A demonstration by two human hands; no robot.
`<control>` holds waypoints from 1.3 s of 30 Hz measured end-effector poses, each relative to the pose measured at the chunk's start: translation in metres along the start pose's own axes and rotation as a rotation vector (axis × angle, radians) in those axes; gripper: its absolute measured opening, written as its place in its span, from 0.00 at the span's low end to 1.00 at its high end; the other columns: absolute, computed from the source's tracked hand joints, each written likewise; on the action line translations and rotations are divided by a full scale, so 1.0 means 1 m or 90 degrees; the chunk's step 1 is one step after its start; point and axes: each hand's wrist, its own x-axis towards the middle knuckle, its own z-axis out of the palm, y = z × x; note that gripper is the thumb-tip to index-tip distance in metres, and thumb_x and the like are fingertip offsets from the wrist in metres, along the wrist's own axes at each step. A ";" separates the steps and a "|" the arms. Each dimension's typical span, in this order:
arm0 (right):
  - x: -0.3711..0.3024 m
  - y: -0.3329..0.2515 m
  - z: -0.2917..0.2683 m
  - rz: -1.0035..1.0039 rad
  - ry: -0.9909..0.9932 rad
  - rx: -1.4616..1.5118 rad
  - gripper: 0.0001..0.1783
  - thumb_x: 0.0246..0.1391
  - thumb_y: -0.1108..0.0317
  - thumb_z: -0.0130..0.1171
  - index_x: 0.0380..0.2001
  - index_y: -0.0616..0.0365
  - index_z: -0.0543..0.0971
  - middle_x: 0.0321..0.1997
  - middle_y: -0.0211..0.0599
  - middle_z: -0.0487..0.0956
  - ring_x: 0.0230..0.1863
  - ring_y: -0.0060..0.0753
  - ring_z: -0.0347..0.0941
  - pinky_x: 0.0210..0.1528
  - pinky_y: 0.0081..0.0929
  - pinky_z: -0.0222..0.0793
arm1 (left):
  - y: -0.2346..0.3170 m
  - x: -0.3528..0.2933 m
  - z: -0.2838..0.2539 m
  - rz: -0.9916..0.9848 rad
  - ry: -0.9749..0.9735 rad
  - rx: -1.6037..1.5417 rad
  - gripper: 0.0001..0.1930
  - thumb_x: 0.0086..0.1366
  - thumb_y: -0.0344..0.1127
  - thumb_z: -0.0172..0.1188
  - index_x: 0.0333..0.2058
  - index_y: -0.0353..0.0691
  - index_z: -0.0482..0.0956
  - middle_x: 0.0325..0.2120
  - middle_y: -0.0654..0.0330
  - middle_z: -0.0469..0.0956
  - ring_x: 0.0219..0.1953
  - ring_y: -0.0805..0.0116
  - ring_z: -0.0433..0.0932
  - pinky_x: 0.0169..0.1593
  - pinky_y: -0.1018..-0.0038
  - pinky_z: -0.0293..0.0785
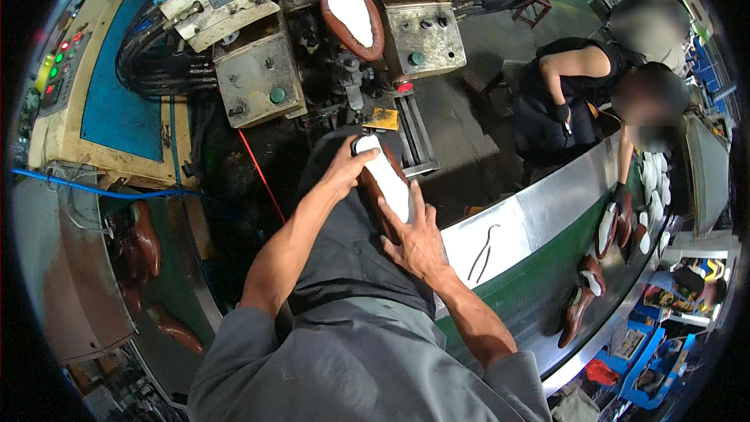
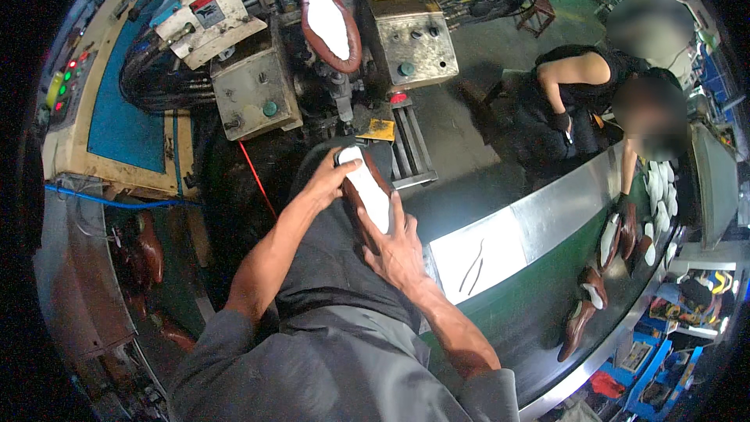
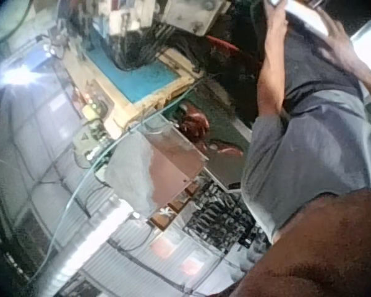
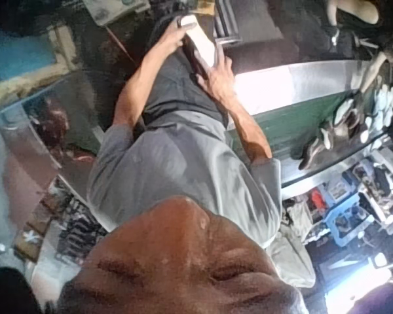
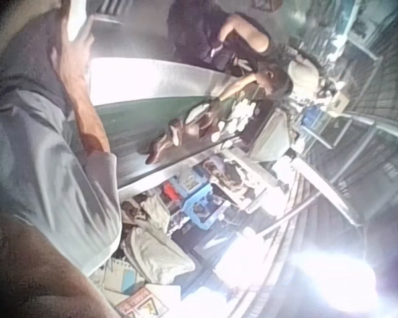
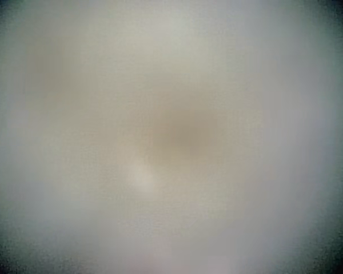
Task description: Insert a shoe into a toe lasting machine to shape the front part of the shoe.
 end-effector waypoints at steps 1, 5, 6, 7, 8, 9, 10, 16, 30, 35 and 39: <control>-0.001 -0.001 0.005 0.005 -0.029 0.027 0.52 0.51 0.55 0.78 0.79 0.30 0.69 0.85 0.72 0.46 0.63 0.75 0.68 0.66 0.60 0.74 | -0.015 0.011 -0.014 0.053 0.007 0.046 0.34 0.68 0.41 0.75 0.70 0.40 0.74 0.58 0.52 0.82 0.58 0.58 0.82 0.60 0.59 0.78; 0.007 -0.004 0.001 0.000 -0.060 0.033 0.48 0.52 0.56 0.77 0.77 0.24 0.71 0.85 0.70 0.45 0.62 0.73 0.68 0.60 0.56 0.81 | -0.010 0.018 -0.034 0.435 0.175 0.433 0.22 0.71 0.37 0.69 0.59 0.34 0.84 0.55 0.41 0.84 0.56 0.45 0.84 0.60 0.57 0.79; 0.009 -0.002 0.004 -0.022 -0.034 0.037 0.46 0.52 0.56 0.77 0.76 0.24 0.73 0.85 0.69 0.46 0.63 0.72 0.68 0.58 0.55 0.82 | -0.006 0.017 -0.043 0.450 0.156 0.459 0.18 0.72 0.34 0.67 0.57 0.34 0.85 0.52 0.42 0.85 0.54 0.44 0.85 0.58 0.57 0.80; 0.010 0.001 0.006 -0.029 -0.031 0.036 0.46 0.52 0.56 0.77 0.76 0.24 0.73 0.85 0.69 0.46 0.63 0.72 0.68 0.58 0.55 0.82 | -0.002 0.016 -0.044 0.462 0.130 0.484 0.15 0.72 0.32 0.65 0.54 0.34 0.87 0.48 0.42 0.87 0.52 0.42 0.86 0.56 0.57 0.81; 0.012 0.005 0.008 -0.037 -0.034 0.043 0.45 0.53 0.56 0.76 0.75 0.24 0.74 0.85 0.69 0.46 0.63 0.72 0.68 0.57 0.55 0.83 | 0.000 0.017 -0.043 0.482 0.163 0.497 0.11 0.73 0.29 0.62 0.49 0.32 0.89 0.44 0.42 0.88 0.48 0.42 0.88 0.53 0.59 0.83; 0.012 0.006 0.007 -0.039 -0.040 0.051 0.44 0.53 0.56 0.76 0.75 0.24 0.75 0.85 0.69 0.46 0.64 0.71 0.68 0.56 0.55 0.84 | 0.001 0.017 -0.042 0.481 0.164 0.496 0.11 0.73 0.29 0.62 0.49 0.32 0.89 0.44 0.42 0.88 0.48 0.42 0.88 0.53 0.59 0.83; 0.014 0.007 0.007 -0.037 -0.039 0.051 0.42 0.53 0.56 0.76 0.73 0.24 0.78 0.85 0.69 0.47 0.64 0.72 0.68 0.55 0.56 0.84 | 0.001 0.017 -0.042 0.459 0.168 0.489 0.12 0.74 0.31 0.61 0.49 0.32 0.89 0.44 0.42 0.88 0.47 0.45 0.89 0.52 0.60 0.83; 0.030 0.020 -0.001 -0.034 -0.042 0.108 0.39 0.53 0.56 0.75 0.71 0.25 0.80 0.85 0.70 0.49 0.66 0.73 0.68 0.60 0.60 0.80 | 0.001 0.040 -0.054 0.344 0.095 0.474 0.16 0.78 0.36 0.62 0.55 0.31 0.87 0.48 0.46 0.90 0.50 0.55 0.89 0.55 0.64 0.81; 0.185 0.045 -0.152 -0.029 0.192 0.044 0.38 0.52 0.61 0.77 0.69 0.39 0.83 0.83 0.71 0.55 0.75 0.73 0.66 0.75 0.57 0.66 | 0.282 0.116 -0.023 0.231 -0.061 -0.230 0.40 0.71 0.40 0.71 0.76 0.42 0.61 0.64 0.49 0.78 0.65 0.53 0.78 0.67 0.52 0.78; 0.286 0.019 -0.166 -0.099 0.232 0.052 0.37 0.56 0.56 0.74 0.70 0.35 0.81 0.83 0.73 0.56 0.76 0.75 0.65 0.75 0.58 0.66 | 0.260 0.038 -0.062 0.251 -0.120 -0.228 0.41 0.70 0.36 0.68 0.77 0.37 0.60 0.65 0.47 0.77 0.62 0.51 0.82 0.66 0.51 0.81; 0.349 0.008 -0.137 -0.108 0.241 0.115 0.37 0.57 0.56 0.74 0.71 0.33 0.80 0.83 0.72 0.53 0.74 0.79 0.64 0.75 0.63 0.65 | 0.206 -0.057 -0.096 0.213 -0.271 -0.343 0.50 0.72 0.58 0.65 0.81 0.38 0.51 0.71 0.35 0.69 0.67 0.32 0.76 0.69 0.33 0.75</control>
